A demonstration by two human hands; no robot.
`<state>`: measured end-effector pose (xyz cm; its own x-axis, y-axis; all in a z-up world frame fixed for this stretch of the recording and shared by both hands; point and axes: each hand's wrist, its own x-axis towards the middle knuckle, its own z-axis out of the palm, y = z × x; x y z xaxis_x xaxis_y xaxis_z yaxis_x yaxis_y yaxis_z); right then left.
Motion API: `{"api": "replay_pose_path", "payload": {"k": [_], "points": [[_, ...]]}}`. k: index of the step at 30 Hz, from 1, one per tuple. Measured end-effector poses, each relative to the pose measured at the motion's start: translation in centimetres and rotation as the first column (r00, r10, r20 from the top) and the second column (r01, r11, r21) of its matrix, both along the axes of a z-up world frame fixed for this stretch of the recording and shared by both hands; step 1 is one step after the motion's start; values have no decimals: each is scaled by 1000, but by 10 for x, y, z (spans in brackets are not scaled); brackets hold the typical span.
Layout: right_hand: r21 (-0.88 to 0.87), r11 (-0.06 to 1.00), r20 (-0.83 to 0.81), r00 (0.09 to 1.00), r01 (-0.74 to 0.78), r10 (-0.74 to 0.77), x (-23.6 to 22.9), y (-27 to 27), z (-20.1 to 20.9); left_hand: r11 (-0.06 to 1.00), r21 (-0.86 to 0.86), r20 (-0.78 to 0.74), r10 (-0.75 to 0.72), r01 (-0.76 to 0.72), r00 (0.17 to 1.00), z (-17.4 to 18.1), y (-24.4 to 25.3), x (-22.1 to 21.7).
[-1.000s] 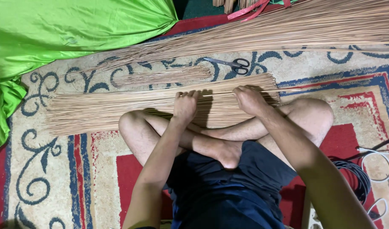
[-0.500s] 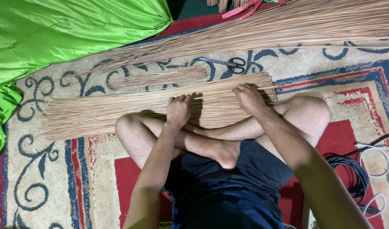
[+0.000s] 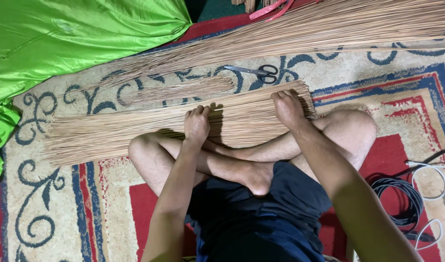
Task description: Trimming and aligning thin wooden sticks into uniform bundles using scissors
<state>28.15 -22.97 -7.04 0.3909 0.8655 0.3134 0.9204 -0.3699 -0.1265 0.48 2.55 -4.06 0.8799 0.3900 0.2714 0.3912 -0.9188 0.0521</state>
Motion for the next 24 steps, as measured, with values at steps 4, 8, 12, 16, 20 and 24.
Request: {"api": "replay_pose_path", "payload": {"k": [4,8,12,16,20,24], "points": [[-3,998,39,998,55,-55,-5,-2,9,1000,4,9,2,-2,1000,6,-3,2],[-11,998,-46,997,57,-58,0,-2,-2,1000,-17,38,-21,22,999,1,-2,5],[-59,994,-71,993,87,-91,3,-3,-10,999,21,40,-37,36,999,-12,2,7],[-68,993,-55,994,93,-97,2,-1,-5,1000,-3,29,-24,24,999,-15,3,9],[-52,994,-110,989,98,-103,2,-1,0,1000,10,-12,10,-10,1000,-21,3,9],[-19,995,-172,981,93,-95,-1,-1,11,1000,-3,-43,10,-10,999,-25,4,11]]}}
